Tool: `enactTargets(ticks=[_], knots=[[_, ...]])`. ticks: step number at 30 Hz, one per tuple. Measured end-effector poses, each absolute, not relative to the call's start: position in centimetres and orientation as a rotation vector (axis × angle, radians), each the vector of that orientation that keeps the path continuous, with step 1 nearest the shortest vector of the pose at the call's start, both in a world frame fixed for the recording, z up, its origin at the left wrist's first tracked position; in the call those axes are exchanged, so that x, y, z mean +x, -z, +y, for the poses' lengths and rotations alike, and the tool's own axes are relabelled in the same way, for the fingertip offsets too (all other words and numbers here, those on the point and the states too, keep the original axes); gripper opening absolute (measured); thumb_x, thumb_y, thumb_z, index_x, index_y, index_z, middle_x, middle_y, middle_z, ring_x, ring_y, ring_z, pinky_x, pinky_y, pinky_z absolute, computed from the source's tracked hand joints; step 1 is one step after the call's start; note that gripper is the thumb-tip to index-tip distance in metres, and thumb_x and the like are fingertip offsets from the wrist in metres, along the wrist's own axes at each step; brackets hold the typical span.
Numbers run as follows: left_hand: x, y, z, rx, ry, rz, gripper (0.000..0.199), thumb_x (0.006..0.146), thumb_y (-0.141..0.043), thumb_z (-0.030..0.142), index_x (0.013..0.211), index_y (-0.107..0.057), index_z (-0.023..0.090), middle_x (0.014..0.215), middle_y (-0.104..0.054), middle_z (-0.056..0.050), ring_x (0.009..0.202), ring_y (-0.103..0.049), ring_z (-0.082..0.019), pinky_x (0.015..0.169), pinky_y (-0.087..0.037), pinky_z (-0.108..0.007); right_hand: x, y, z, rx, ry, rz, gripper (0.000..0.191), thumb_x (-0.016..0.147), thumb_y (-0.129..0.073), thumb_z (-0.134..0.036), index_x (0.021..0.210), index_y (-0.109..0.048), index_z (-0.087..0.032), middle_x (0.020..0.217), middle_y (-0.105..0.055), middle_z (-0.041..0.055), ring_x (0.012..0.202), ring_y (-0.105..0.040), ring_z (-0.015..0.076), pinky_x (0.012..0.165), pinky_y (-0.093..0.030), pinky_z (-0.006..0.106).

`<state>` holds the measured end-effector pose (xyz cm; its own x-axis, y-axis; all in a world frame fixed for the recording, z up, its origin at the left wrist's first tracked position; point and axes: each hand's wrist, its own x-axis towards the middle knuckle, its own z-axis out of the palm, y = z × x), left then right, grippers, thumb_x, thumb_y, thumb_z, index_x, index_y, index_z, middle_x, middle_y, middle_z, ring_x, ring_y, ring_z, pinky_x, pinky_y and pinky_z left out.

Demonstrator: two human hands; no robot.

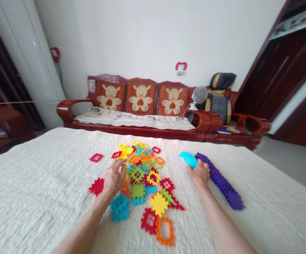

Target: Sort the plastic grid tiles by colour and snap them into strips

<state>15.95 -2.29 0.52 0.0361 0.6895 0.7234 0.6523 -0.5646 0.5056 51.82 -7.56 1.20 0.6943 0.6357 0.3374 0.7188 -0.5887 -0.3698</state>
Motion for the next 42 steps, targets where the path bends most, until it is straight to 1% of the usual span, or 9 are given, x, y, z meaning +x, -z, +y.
enactTargets(ticks=[4,7,11,15,21,27,31,37,42], knots=[[15.9,-0.6,-2.2,2.259,-1.56,1.459,0.024,0.086,-0.046,0.02,0.097,-0.066,0.017,0.096,-0.07,-0.007,0.085,-0.067,-0.016,0.076,-0.055,-0.029,51.5,-1.0,-7.4,-2.242,0.395,-1.078,0.061,0.077,-0.053,-0.043,0.128,-0.049,-0.01,0.122,-0.049,0.0211,0.109,-0.048,0.037,0.086,-0.041,0.048],[16.1,-0.6,-2.3,2.374,-1.472,1.381,0.026,0.085,-0.046,0.017,0.103,-0.065,0.018,0.103,-0.07,-0.008,0.095,-0.065,-0.019,0.085,-0.053,-0.033,50.0,-1.3,-7.0,-1.875,0.457,-1.343,0.049,0.078,-0.05,-0.035,0.122,-0.053,-0.013,0.119,-0.052,0.0178,0.111,-0.048,0.0327,0.092,-0.04,0.047],[16.5,-0.8,-2.8,2.547,-1.315,1.211,0.034,0.082,-0.049,0.015,0.113,-0.063,0.019,0.119,-0.064,-0.01,0.11,-0.06,-0.022,0.095,-0.049,-0.037,45.6,-2.9,-7.1,-1.433,0.028,-1.781,0.027,0.078,-0.049,-0.025,0.1,-0.063,-0.018,0.099,-0.063,0.0092,0.095,-0.058,0.0223,0.088,-0.046,0.038],[16.4,-1.3,-3.0,2.521,-1.264,1.18,0.03,0.084,-0.048,0.016,0.107,-0.067,0.02,0.114,-0.066,-0.009,0.106,-0.061,-0.02,0.095,-0.049,-0.036,40.2,-5.2,-9.0,-1.185,-0.413,-2.056,0.012,0.078,-0.058,-0.022,0.085,-0.067,-0.021,0.087,-0.065,0.0033,0.082,-0.061,0.0153,0.077,-0.048,0.029],[13.6,-1.8,-1.4,2.466,-1.288,1.332,0.033,0.083,-0.04,0.011,0.098,-0.07,0.017,0.101,-0.071,-0.008,0.093,-0.066,-0.018,0.087,-0.051,-0.032,34.4,-6.1,-12.2,-0.953,-0.507,-2.351,0.023,0.074,-0.061,-0.014,0.094,-0.068,-0.022,0.101,-0.067,0.003,0.096,-0.06,0.0158,0.09,-0.044,0.031],[11.2,-1.9,-0.6,2.258,-1.347,1.686,0.035,0.082,-0.039,0.013,0.095,-0.072,0.017,0.094,-0.073,-0.007,0.086,-0.067,-0.018,0.082,-0.052,-0.031,32.3,-4.7,-13.9,-0.995,-0.321,-2.555,0.055,0.079,-0.064,-0.037,0.13,-0.051,-0.025,0.136,-0.054,0.0055,0.129,-0.04,0.0289,0.11,-0.023,0.053],[11.9,-1.9,-1.0,2.203,-1.276,1.745,0.034,0.083,-0.042,0.016,0.097,-0.073,0.017,0.092,-0.073,-0.009,0.084,-0.067,-0.019,0.081,-0.051,-0.031,31.9,-3.9,-14.2,-1.019,-0.186,-2.612,0.046,0.086,-0.057,-0.038,0.129,-0.051,-0.025,0.133,-0.056,0.0055,0.133,-0.036,0.0295,0.112,-0.013,0.059],[12.8,-2.6,-1.6,2.019,-1.327,1.707,0.035,0.083,-0.044,0.021,0.103,-0.072,0.016,0.088,-0.074,-0.007,0.076,-0.067,-0.018,0.074,-0.05,-0.029,31.2,-3.8,-13.7,-0.953,-0.063,-2.499,0.027,0.092,-0.04,-0.014,0.11,-0.058,-0.021,0.105,-0.067,0.0053,0.114,-0.053,0.0199,0.109,-0.026,0.051],[13.7,-3.1,-1.9,1.721,-1.326,1.467,0.033,0.079,-0.048,0.024,0.1,-0.071,0.015,0.076,-0.072,-0.004,0.06,-0.061,-0.013,0.061,-0.048,-0.025,32.8,-3.7,-12.0,-1.024,-0.205,-2.103,0.03,0.093,-0.038,-0.02,0.112,-0.06,-0.02,0.1,-0.07,0.0083,0.096,-0.063,0.0194,0.089,-0.046,0.037]])
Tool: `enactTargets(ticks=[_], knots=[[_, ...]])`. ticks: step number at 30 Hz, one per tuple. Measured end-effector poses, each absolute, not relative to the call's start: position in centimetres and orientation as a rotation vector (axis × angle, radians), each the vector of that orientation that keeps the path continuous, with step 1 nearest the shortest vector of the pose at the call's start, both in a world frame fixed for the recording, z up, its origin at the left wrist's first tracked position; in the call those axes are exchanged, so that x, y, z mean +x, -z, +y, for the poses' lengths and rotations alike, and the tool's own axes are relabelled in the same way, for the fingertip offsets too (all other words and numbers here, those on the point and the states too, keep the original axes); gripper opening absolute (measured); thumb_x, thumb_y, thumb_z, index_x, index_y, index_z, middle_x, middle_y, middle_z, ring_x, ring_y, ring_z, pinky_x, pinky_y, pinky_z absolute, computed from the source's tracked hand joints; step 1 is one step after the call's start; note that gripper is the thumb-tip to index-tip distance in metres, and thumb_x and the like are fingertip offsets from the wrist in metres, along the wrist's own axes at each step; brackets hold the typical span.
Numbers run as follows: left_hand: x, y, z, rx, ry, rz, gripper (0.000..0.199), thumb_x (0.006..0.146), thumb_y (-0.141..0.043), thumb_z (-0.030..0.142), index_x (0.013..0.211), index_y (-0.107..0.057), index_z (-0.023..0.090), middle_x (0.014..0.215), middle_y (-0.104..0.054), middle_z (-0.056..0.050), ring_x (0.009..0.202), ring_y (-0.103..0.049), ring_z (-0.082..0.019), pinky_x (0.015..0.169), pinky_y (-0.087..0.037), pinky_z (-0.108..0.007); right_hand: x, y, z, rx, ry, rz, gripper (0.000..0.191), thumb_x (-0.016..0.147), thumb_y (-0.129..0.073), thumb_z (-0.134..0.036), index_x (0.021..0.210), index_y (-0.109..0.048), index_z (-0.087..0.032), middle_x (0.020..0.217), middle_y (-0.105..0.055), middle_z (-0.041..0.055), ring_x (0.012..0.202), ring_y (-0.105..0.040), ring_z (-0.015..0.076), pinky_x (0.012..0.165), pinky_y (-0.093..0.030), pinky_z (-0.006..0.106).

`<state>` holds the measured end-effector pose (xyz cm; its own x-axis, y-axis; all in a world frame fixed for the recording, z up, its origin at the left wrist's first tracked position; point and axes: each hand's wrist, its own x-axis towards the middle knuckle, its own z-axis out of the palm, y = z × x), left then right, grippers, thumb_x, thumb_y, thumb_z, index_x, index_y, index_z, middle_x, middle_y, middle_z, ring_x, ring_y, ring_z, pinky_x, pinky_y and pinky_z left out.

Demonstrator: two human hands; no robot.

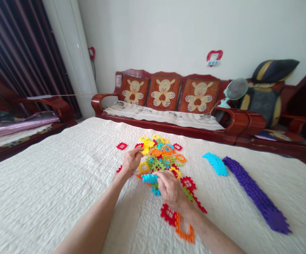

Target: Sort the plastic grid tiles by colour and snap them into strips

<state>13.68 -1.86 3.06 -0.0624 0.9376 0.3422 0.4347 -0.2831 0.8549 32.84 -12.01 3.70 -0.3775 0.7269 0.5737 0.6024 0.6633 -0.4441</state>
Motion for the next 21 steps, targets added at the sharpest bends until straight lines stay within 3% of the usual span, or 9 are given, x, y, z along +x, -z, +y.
enactTargets(ticks=[4,7,10,14,17,21], knots=[[14.9,-4.3,-3.0,1.535,-1.12,1.126,0.031,0.081,-0.054,0.04,0.084,-0.071,0.014,0.069,-0.069,-0.004,0.051,-0.055,-0.009,0.05,-0.042,-0.021,34.8,-3.9,-10.5,-1.294,-0.466,-1.678,0.035,0.094,-0.037,-0.039,0.109,-0.062,-0.02,0.082,-0.071,0.0055,0.073,-0.065,0.0189,0.067,-0.05,0.029],[15.8,-5.2,-4.3,1.481,-0.923,0.96,0.04,0.08,-0.057,0.051,0.074,-0.069,0.013,0.072,-0.069,-0.006,0.055,-0.059,-0.01,0.05,-0.042,-0.02,35.6,-3.7,-9.7,-1.344,-0.582,-1.497,0.04,0.091,-0.037,-0.049,0.1,-0.064,-0.02,0.078,-0.07,0.005,0.072,-0.065,0.0199,0.067,-0.051,0.029],[16.6,-5.3,-5.2,1.381,-0.849,0.858,0.04,0.079,-0.061,0.053,0.079,-0.067,0.014,0.082,-0.071,-0.007,0.067,-0.065,-0.013,0.056,-0.046,-0.02,35.7,-3.3,-9.4,-1.364,-0.606,-1.442,0.043,0.09,-0.038,-0.052,0.099,-0.064,-0.019,0.079,-0.07,0.0054,0.072,-0.064,0.0203,0.068,-0.052,0.03],[17.7,-4.5,-5.6,1.189,-0.846,0.853,0.037,0.079,-0.064,0.049,0.095,-0.065,0.017,0.09,-0.071,-0.007,0.078,-0.069,-0.015,0.064,-0.05,-0.022,35.5,-3.0,-9.4,-1.37,-0.499,-1.501,0.044,0.091,-0.038,-0.048,0.11,-0.064,-0.017,0.083,-0.07,0.0069,0.074,-0.065,0.0209,0.069,-0.052,0.031],[18.4,-4.3,-5.6,1.016,-0.878,0.804,0.04,0.079,-0.067,0.04,0.112,-0.059,0.019,0.097,-0.07,-0.008,0.082,-0.069,-0.016,0.068,-0.052,-0.023,35.4,-2.9,-9.5,-1.31,-0.389,-1.593,0.04,0.093,-0.038,-0.041,0.114,-0.063,-0.017,0.096,-0.071,0.009,0.085,-0.066,0.0217,0.078,-0.052,0.033],[19.1,-4.6,-5.9,0.848,-0.924,0.701,0.04,0.078,-0.07,0.028,0.114,-0.056,0.019,0.104,-0.068,-0.008,0.081,-0.069,-0.015,0.066,-0.053,-0.022,35.5,-2.6,-9.4,-1.166,-0.232,-1.697,0.036,0.093,-0.039,-0.029,0.118,-0.061,-0.019,0.116,-0.066,0.0107,0.106,-0.062,0.0221,0.094,-0.049,0.037]])
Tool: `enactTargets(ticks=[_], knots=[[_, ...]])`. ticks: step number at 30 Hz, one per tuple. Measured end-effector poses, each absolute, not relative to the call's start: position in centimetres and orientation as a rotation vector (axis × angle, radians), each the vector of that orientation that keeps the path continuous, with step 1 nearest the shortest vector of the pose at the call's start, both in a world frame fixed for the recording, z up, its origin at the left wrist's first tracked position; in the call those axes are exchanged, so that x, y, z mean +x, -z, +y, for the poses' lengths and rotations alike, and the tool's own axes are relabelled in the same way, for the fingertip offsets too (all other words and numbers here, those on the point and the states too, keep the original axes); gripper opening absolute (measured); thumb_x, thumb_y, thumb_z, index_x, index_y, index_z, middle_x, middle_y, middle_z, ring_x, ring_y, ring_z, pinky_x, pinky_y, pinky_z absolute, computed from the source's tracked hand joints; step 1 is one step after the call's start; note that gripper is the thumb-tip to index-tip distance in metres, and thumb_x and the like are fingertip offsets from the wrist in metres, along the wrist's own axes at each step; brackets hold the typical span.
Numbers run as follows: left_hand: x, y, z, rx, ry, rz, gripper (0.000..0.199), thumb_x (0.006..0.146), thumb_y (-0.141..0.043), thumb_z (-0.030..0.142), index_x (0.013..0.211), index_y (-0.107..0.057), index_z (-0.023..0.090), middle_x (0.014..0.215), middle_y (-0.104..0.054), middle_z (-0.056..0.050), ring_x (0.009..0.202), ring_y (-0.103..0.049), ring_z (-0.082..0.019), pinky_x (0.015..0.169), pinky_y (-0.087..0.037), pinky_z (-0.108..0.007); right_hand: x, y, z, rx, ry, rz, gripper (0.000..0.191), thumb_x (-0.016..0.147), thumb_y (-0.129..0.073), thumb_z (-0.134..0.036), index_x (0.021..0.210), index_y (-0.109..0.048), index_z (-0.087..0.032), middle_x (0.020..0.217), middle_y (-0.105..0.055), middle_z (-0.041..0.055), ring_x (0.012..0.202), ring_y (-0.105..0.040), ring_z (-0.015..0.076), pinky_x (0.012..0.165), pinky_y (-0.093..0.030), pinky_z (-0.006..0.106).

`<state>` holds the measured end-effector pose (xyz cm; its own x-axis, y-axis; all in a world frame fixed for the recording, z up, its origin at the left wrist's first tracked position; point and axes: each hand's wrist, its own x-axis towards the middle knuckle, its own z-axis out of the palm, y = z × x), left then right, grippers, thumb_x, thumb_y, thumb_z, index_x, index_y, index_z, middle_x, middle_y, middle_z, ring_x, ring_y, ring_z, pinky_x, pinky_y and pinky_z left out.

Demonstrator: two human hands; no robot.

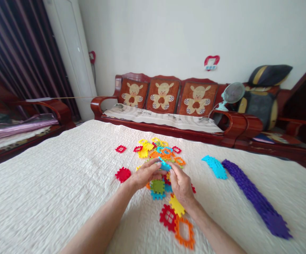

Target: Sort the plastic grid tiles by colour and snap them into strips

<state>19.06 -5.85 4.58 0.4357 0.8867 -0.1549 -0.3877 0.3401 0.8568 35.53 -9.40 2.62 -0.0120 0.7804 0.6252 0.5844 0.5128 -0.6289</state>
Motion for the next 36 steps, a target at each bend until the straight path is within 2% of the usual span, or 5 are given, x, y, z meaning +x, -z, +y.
enactTargets(ticks=[7,13,17,23,36], knots=[[19.2,-5.1,-6.1,0.734,-0.916,0.586,0.037,0.072,-0.067,0.021,0.107,-0.054,0.021,0.094,-0.065,-0.003,0.075,-0.068,-0.016,0.062,-0.054,-0.025,35.5,-2.7,-9.5,-1.044,-0.22,-1.812,0.039,0.089,-0.042,-0.02,0.124,-0.058,-0.021,0.128,-0.06,0.01,0.12,-0.054,0.022,0.104,-0.044,0.042],[19.0,-5.1,-6.2,0.894,-0.952,0.627,0.055,0.069,-0.065,0.019,0.124,-0.056,0.024,0.094,-0.063,-0.002,0.075,-0.06,-0.011,0.067,-0.051,-0.024,35.2,-3.9,-10.2,-1.123,-0.469,-1.708,0.029,0.09,-0.045,-0.029,0.112,-0.062,-0.022,0.131,-0.056,0.01,0.124,-0.05,0.0222,0.103,-0.044,0.042],[18.8,-4.9,-6.5,1.125,-0.936,0.718,0.06,0.072,-0.063,0.021,0.131,-0.055,0.027,0.099,-0.065,-0.001,0.084,-0.059,-0.014,0.075,-0.049,-0.026,35.1,-3.8,-10.0,-1.124,-0.604,-1.612,0.023,0.086,-0.055,-0.038,0.1,-0.061,-0.021,0.125,-0.058,0.0101,0.116,-0.055,0.0224,0.095,-0.049,0.037],[18.6,-3.8,-6.2,1.388,-0.878,0.696,0.059,0.076,-0.056,0.02,0.135,-0.052,0.03,0.084,-0.068,0.002,0.081,-0.059,-0.015,0.079,-0.047,-0.028,35.0,-4.0,-9.9,-1.13,-0.845,-1.504,0.027,0.08,-0.061,-0.044,0.091,-0.059,-0.02,0.103,-0.067,0.0084,0.091,-0.065,0.0211,0.081,-0.054,0.034],[18.2,-5.6,-6.5,1.427,-0.956,0.8,0.059,0.068,-0.055,0.018,0.126,-0.06,0.029,0.117,-0.066,-0.001,0.096,-0.058,-0.02,0.08,-0.047,-0.031,36.4,-4.5,-9.0,-0.875,-1.348,-1.097,0.036,0.082,-0.045,-0.041,0.108,-0.06,-0.02,0.111,-0.069,0.0092,0.098,-0.066,0.025,0.085,-0.053,0.044]])
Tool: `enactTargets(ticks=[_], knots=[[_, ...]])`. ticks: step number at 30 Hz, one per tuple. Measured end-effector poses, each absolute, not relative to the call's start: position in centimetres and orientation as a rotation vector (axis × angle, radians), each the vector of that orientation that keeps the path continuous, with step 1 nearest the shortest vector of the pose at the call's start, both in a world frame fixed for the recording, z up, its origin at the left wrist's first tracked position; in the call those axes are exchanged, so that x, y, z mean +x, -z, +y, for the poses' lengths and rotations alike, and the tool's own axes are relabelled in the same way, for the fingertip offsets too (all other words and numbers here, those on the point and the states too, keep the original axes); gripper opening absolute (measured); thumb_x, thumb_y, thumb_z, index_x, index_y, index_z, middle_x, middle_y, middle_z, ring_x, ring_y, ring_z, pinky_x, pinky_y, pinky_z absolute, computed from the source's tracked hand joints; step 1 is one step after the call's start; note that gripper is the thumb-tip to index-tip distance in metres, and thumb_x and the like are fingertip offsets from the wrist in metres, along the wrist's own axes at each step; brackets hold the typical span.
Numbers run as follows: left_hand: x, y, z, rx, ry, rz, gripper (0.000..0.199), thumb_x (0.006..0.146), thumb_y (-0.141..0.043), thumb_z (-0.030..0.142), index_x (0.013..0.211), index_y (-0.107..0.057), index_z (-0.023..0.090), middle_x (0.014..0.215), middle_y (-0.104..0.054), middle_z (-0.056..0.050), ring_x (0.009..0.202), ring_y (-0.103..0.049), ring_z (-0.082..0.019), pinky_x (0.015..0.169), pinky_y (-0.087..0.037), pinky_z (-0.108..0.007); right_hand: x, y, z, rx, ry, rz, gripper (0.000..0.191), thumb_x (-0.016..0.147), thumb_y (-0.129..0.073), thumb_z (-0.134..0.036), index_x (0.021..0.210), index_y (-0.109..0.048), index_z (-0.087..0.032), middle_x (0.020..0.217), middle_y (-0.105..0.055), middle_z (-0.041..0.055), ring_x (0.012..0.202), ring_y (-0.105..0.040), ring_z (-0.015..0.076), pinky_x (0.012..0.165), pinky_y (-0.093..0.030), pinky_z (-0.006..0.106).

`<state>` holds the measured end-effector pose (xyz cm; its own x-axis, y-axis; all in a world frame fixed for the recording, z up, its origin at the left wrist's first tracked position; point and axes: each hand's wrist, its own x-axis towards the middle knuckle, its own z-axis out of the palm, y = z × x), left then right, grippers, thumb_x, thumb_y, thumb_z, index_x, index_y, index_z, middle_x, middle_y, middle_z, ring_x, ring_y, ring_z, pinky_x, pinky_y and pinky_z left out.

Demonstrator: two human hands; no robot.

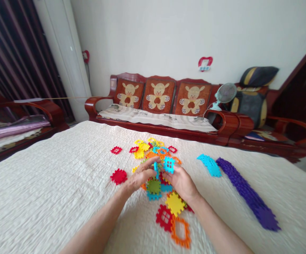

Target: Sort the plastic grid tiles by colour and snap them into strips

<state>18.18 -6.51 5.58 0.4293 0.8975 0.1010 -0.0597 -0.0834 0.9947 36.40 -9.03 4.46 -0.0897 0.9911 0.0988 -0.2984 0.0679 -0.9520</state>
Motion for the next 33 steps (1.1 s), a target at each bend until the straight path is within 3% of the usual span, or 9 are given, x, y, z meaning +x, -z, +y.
enactTargets(ticks=[6,13,19,24,26,30,33], knots=[[18.1,-4.6,-5.9,1.333,-0.981,0.81,0.056,0.068,-0.057,0.023,0.123,-0.061,0.027,0.114,-0.067,-0.003,0.088,-0.06,-0.018,0.074,-0.047,-0.029,37.5,-4.0,-8.4,-0.885,-1.368,-0.942,0.032,0.079,-0.052,-0.04,0.101,-0.062,-0.02,0.105,-0.071,0.0089,0.096,-0.066,0.0255,0.084,-0.053,0.044],[17.5,-3.4,-4.7,1.053,-1.077,0.754,0.06,0.071,-0.06,0.029,0.13,-0.054,0.018,0.114,-0.066,-0.01,0.091,-0.06,-0.019,0.066,-0.045,-0.026,41.2,-3.4,-7.1,-1.12,-0.904,-1.052,0.042,0.077,-0.053,-0.041,0.114,-0.058,-0.022,0.114,-0.063,0.0066,0.101,-0.062,0.023,0.081,-0.053,0.036],[17.3,-3.4,-4.5,0.982,-1.098,0.748,0.065,0.068,-0.066,0.029,0.131,-0.053,0.016,0.113,-0.066,-0.011,0.087,-0.06,-0.019,0.064,-0.045,-0.026,46.7,-1.9,-6.6,-1.613,-0.103,-1.592,0.053,0.063,-0.053,-0.018,0.115,-0.059,-0.016,0.117,-0.058,0.0123,0.11,-0.054,0.0258,0.099,-0.041,0.042],[17.3,-3.3,-4.5,0.958,-1.108,0.732,0.065,0.068,-0.067,0.029,0.13,-0.053,0.016,0.11,-0.067,-0.011,0.089,-0.061,-0.02,0.064,-0.044,-0.026,49.0,-1.5,-6.6,-1.735,-0.094,-1.949,0.058,0.06,-0.047,-0.008,0.116,-0.059,-0.013,0.118,-0.059,0.0133,0.117,-0.051,0.0235,0.103,-0.037,0.037],[17.2,-3.3,-4.5,0.949,-1.113,0.714,0.065,0.069,-0.066,0.029,0.13,-0.053,0.016,0.109,-0.067,-0.011,0.088,-0.061,-0.02,0.064,-0.044,-0.026,49.0,-1.7,-6.6,-1.835,-0.13,-1.879,0.054,0.065,-0.05,-0.013,0.119,-0.058,-0.015,0.118,-0.059,0.0117,0.117,-0.051,0.0236,0.102,-0.037,0.037],[17.2,-3.2,-4.3,0.933,-1.118,0.693,0.064,0.068,-0.066,0.029,0.129,-0.054,0.016,0.108,-0.068,-0.011,0.085,-0.061,-0.019,0.065,-0.044,-0.027,48.0,-1.7,-6.7,-2.109,-0.09,-1.694,0.051,0.074,-0.057,-0.04,0.118,-0.058,-0.014,0.112,-0.06,0.0137,0.107,-0.054,0.027,0.095,-0.04,0.038],[17.2,-3.1,-4.3,0.933,-1.116,0.699,0.064,0.067,-0.067,0.03,0.128,-0.055,0.016,0.107,-0.068,-0.011,0.086,-0.061,-0.019,0.065,-0.045,-0.027,47.0,-1.2,-6.8,-2.181,0.041,-1.683,0.051,0.073,-0.059,-0.041,0.116,-0.059,-0.013,0.107,-0.061,0.0152,0.105,-0.054,0.0281,0.092,-0.04,0.037]])
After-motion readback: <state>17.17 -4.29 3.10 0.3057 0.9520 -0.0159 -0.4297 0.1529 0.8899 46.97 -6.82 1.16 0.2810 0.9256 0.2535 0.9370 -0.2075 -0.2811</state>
